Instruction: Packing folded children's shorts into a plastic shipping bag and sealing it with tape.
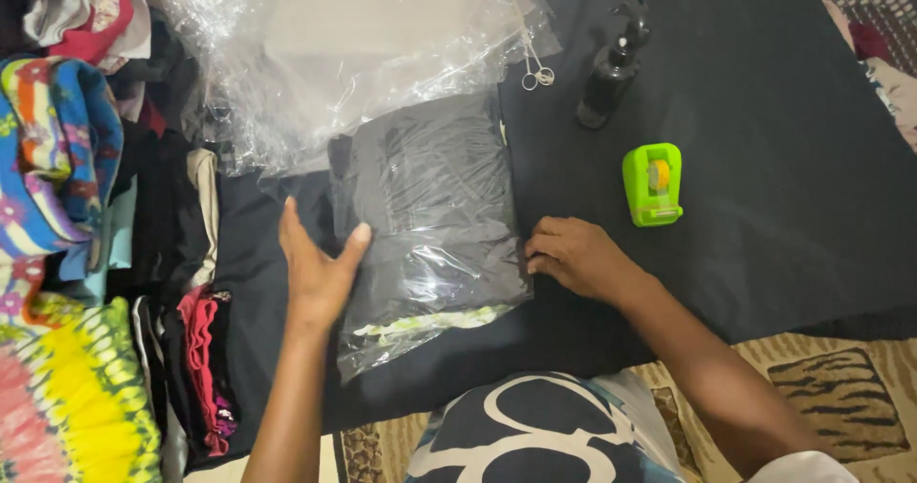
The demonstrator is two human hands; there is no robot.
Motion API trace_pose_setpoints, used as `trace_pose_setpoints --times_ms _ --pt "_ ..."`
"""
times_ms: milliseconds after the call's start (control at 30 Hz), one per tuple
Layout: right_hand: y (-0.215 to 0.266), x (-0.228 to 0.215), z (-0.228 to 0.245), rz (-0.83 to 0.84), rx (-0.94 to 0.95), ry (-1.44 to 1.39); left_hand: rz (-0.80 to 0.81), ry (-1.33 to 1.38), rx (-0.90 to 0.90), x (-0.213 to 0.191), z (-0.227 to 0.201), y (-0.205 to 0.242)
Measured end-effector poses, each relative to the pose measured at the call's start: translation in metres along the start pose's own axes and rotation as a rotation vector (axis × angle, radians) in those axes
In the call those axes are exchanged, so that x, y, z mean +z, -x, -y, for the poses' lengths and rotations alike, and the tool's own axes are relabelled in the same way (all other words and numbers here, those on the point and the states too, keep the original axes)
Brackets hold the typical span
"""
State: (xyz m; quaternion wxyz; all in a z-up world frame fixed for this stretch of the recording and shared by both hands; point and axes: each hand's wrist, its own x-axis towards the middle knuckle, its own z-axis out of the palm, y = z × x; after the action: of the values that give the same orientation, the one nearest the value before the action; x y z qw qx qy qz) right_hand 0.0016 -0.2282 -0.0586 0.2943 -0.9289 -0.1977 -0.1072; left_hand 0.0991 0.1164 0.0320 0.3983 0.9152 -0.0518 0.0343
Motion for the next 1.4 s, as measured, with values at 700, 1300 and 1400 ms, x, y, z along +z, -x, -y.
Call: trace_pose_setpoints --times_ms 700,1300,1400 --pt "-0.054 -0.018 -0.024 0.208 -0.109 0.456 0.227 0.619 -0.422 0.011 0.007 0.010" --pt "0.009 -0.058 -0.029 -0.233 0.175 0.062 0.177 0.377 -0.360 0.001 -0.013 0.021" --pt "0.056 -0.085 -0.034 -0.386 0.449 0.050 -0.169 -0.059 0.229 -0.003 -0.055 0.026"
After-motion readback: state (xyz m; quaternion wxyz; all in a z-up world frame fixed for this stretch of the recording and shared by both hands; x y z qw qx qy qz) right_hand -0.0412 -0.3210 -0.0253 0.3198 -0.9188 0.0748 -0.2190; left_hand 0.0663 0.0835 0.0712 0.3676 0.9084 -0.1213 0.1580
